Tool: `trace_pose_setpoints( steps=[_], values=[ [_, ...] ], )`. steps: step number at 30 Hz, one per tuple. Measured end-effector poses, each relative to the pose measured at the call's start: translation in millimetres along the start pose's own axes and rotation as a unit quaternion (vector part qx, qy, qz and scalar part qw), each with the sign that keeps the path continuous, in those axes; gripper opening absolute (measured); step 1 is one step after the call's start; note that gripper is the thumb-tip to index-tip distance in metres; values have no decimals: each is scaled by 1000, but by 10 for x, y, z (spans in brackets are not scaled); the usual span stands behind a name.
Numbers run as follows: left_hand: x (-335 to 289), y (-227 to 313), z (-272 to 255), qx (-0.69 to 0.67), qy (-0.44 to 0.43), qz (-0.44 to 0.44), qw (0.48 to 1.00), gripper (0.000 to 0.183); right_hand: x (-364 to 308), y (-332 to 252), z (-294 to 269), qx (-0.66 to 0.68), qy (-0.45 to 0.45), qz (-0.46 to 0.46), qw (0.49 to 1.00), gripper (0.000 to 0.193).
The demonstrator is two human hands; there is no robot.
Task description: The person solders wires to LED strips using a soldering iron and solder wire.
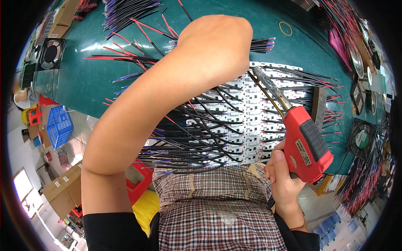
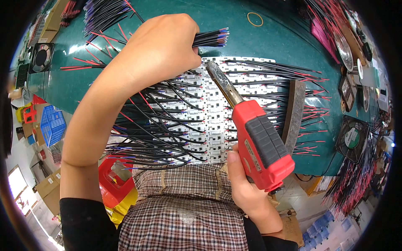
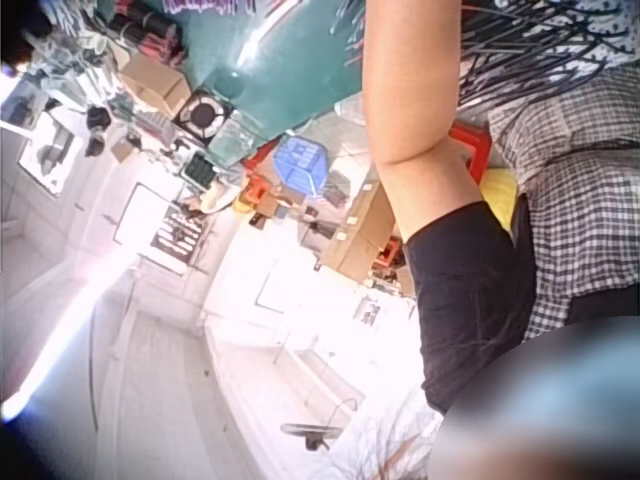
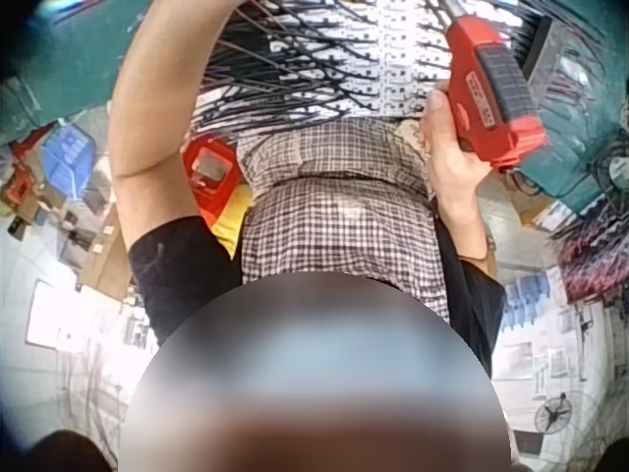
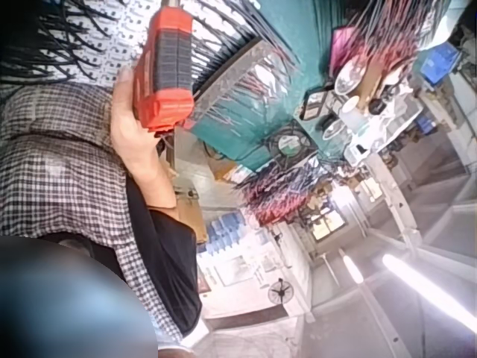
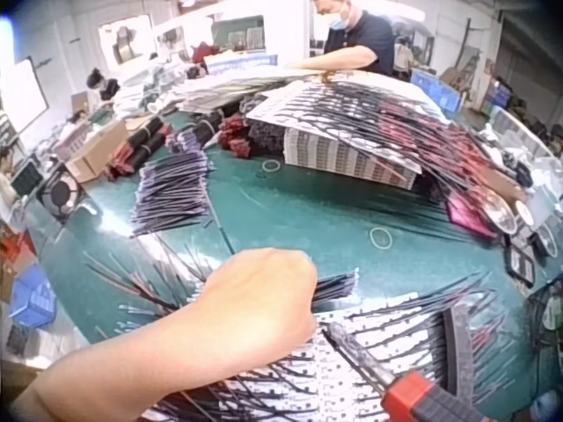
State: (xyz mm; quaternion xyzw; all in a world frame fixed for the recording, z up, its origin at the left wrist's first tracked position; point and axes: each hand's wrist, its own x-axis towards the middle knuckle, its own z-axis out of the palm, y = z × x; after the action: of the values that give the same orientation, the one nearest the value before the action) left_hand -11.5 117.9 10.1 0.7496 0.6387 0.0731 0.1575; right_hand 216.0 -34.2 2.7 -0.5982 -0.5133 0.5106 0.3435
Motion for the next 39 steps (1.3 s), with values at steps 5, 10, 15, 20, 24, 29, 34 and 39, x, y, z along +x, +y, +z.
trace_pose_setpoints(
  steps=[5, 10, 15, 20, 24, 29, 34, 39],
  values=[
    [8, -48, 15, -15, 6, 9, 1000, 22, 2, 48, -12, -14, -18, -38, 999, 13],
    [27, -82, 4, -36, -11, 15, 999, 24, 8, 45, -24, 4, -39, -26, 999, 11],
    [57, -98, -6, -35, -16, 22, 999, 24, 5, 39, 26, 2, -10, -23, 1000, 16],
    [57, -105, -6, -34, -29, 16, 999, 24, 14, -6, 32, -10, -8, -3, 1000, 22],
    [52, -96, 18, -38, -23, 17, 999, 24, -6, 49, 10, -7, -10, -12, 1000, 21],
    [8, -63, 35, -25, 6, 27, 999, 23, -3, 59, 0, -23, -25, -38, 999, 18],
    [12, -59, 26, -29, 2, 29, 999, 21, 5, 77, -6, -10, -33, -20, 999, 18],
    [14, -68, 40, -24, 8, 35, 999, 20, 1, 65, -13, -19, -19, -48, 998, 17]
  ],
)
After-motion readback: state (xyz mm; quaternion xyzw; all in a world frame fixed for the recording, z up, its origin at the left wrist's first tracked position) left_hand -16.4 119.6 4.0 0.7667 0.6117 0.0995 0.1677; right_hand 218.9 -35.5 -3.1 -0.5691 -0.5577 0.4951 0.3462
